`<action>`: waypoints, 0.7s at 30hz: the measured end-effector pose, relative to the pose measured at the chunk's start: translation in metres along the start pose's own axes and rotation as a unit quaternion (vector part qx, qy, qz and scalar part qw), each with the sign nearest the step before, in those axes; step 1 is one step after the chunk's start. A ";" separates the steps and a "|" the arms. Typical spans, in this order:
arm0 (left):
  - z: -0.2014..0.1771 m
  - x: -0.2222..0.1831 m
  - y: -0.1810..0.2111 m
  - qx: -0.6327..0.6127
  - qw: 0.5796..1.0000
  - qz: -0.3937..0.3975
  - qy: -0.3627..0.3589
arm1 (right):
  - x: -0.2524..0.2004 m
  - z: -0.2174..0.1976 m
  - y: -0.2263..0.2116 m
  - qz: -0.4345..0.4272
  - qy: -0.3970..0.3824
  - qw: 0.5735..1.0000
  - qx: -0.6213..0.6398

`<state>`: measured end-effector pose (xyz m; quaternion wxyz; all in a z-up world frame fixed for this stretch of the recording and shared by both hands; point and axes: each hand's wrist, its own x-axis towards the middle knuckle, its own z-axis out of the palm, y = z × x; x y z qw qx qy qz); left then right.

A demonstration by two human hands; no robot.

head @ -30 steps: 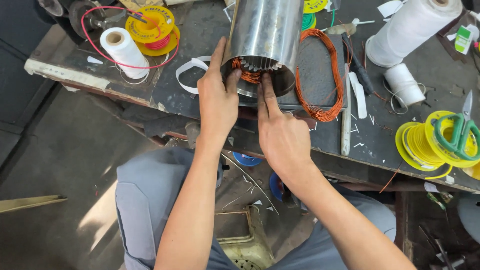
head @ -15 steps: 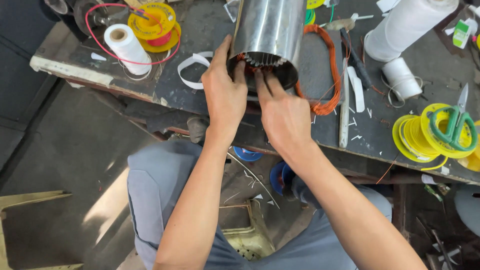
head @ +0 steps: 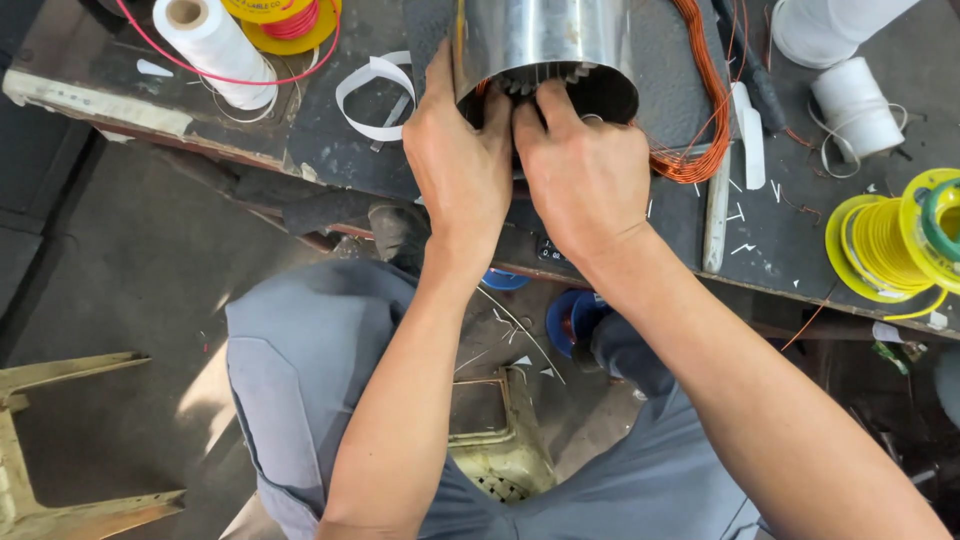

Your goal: Manually inserting copper wire coils into a motor stator and seating them using a mallet.

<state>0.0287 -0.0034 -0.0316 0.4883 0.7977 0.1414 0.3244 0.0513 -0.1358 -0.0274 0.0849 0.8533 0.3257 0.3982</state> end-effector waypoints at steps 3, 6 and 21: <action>0.004 0.006 -0.007 0.013 1.000 0.012 0.004 | 0.002 0.003 -0.001 -0.007 0.032 0.999 -0.005; -0.017 0.007 -0.013 -0.037 0.996 0.055 -0.058 | -0.010 -0.017 0.002 0.011 0.009 0.997 0.076; -0.057 0.021 -0.004 -0.058 0.964 0.158 -0.205 | -0.014 -0.020 -0.003 0.423 0.038 0.802 0.420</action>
